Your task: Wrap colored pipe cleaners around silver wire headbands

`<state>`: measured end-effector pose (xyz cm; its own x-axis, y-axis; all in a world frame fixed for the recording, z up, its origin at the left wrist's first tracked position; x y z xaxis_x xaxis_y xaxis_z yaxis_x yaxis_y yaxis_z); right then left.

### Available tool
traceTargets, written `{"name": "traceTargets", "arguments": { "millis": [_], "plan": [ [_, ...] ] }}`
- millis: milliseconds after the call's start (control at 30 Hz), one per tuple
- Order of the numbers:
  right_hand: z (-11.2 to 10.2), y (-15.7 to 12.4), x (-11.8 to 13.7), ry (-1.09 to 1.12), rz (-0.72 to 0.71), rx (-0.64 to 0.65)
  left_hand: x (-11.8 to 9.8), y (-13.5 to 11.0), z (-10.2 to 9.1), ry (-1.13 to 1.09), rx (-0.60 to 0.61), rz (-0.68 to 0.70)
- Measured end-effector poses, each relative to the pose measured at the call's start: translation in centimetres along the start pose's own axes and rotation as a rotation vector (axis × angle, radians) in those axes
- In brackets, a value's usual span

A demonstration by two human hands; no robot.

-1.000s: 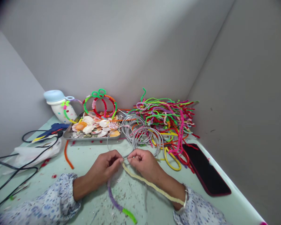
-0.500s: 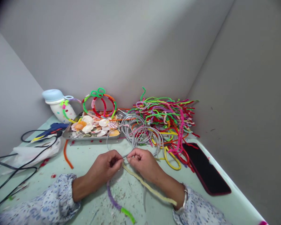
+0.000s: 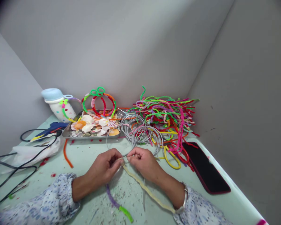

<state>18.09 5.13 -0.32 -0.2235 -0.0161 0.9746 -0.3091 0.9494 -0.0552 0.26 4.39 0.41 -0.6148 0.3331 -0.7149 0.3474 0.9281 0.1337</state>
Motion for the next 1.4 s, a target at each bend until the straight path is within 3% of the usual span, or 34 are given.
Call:
{"name": "traceTargets", "arguments": {
  "millis": [433, 900, 1100, 1400],
  "plan": [
    [0.3, -0.1, 0.0, 0.014, 0.012, 0.004, -0.2, -0.1, -0.2, 0.057, -0.031, 0.05],
    [-0.3, -0.2, 0.8, 0.124, 0.019, -0.01, -0.3, 0.0, -0.4, -0.155, -0.064, -0.027],
    [-0.4, 0.1, 0.0, 0.262, 0.041, 0.023, -0.5, -0.1, -0.4, -0.343, -0.048, -0.138],
    [0.4, -0.3, 0.8, 0.08, -0.098, 0.088, -1.0, -0.2, -0.2, -0.469, 0.0, -0.162]
  ]
}}
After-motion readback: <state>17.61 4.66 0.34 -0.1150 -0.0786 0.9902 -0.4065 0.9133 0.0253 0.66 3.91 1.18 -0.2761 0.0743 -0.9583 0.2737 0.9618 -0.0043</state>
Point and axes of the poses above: each hand's wrist, its own y-axis towards the middle knuckle, its own z-axis out of the palm, x = y × z, the point moved 2 cm from there along y, towards the middle knuckle, and after that the axes turned 3 degrees about -z, right-handed, at the moved point
